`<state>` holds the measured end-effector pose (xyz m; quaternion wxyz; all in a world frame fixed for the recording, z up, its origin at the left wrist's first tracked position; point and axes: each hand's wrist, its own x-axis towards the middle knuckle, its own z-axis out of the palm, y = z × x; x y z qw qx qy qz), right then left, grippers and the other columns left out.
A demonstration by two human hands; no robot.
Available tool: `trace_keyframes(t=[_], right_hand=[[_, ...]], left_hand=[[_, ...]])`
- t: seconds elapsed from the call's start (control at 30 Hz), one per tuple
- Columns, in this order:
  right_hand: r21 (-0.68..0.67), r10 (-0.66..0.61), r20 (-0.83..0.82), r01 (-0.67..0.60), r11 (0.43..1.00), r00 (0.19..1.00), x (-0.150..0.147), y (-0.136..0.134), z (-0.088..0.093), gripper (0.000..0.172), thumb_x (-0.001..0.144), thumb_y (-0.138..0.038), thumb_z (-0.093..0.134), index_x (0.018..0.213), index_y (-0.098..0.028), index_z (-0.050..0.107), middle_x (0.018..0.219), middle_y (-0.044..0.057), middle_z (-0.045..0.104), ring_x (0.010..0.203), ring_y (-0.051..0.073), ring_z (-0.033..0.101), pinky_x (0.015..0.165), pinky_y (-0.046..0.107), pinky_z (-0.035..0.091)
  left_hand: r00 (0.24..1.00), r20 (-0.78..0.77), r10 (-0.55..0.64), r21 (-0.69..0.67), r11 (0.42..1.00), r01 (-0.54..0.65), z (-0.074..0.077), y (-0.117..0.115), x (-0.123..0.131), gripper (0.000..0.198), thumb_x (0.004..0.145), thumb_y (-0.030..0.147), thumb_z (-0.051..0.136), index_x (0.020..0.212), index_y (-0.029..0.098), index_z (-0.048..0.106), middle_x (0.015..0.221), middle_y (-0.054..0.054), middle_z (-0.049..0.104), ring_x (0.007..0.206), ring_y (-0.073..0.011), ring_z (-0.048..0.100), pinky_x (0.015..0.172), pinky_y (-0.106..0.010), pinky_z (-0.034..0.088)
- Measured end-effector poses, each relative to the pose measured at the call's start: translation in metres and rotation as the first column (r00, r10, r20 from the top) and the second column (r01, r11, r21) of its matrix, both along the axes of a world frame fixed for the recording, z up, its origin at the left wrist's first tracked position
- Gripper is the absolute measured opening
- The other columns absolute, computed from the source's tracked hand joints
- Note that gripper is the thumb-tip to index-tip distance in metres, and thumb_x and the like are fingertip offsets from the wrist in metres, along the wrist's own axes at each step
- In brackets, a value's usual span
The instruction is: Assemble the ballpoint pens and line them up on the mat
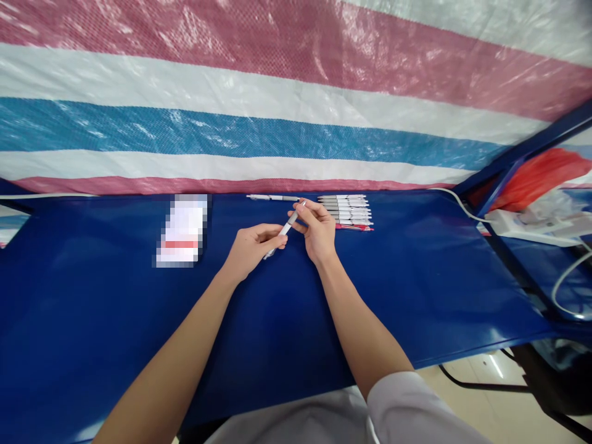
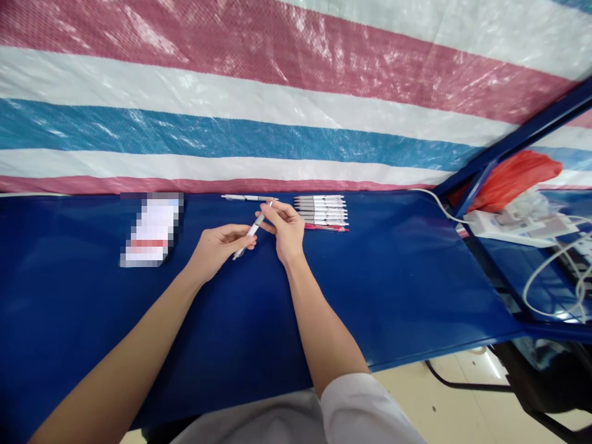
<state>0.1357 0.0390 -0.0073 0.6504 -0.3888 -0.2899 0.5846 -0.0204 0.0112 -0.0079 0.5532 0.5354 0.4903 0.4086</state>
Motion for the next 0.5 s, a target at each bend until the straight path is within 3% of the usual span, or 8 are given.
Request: trace_keyframes(t=[0.13, 0.4, 0.5], right_hand=[[-0.003, -0.017, 0.025, 0.017, 1.0, 1.0, 0.0, 0.001, 0.0, 0.023, 0.065, -0.033, 0.083, 0.082, -0.025, 0.071, 0.099, -0.002, 0.075, 0.078, 0.014, 0.072, 0.065, 0.026, 0.063], [0.0, 0.082, -0.012, -0.082, 0.997, 0.997, 0.001, -0.002, 0.003, 0.023, 0.067, -0.032, 0.08, 0.088, -0.024, 0.075, 0.087, -0.001, 0.076, 0.077, 0.014, 0.073, 0.063, 0.024, 0.061], [0.001, 0.082, -0.005, -0.082, 0.997, 0.997, 0.002, -0.002, 0.002, 0.024, 0.068, -0.032, 0.08, 0.089, -0.024, 0.075, 0.088, -0.001, 0.076, 0.078, 0.015, 0.073, 0.063, 0.024, 0.06]], left_hand=[[0.999, -0.028, 0.017, -0.008, 1.0, -0.017, 0.003, 0.0, 0.002, 0.042, 0.072, 0.046, 0.081, 0.102, 0.017, 0.074, 0.085, -0.007, 0.077, 0.078, -0.0217, 0.072, 0.074, -0.033, 0.057], [0.964, 0.175, -0.202, -0.183, 0.955, 0.234, 0.012, -0.003, -0.002, 0.038, 0.08, 0.049, 0.074, 0.096, 0.015, 0.076, 0.09, -0.011, 0.075, 0.08, -0.0207, 0.071, 0.079, -0.035, 0.058], [0.976, 0.129, -0.175, -0.167, 0.966, 0.195, 0.011, -0.003, -0.002, 0.038, 0.08, 0.048, 0.074, 0.1, 0.016, 0.076, 0.091, -0.01, 0.076, 0.081, -0.0214, 0.071, 0.079, -0.035, 0.057]])
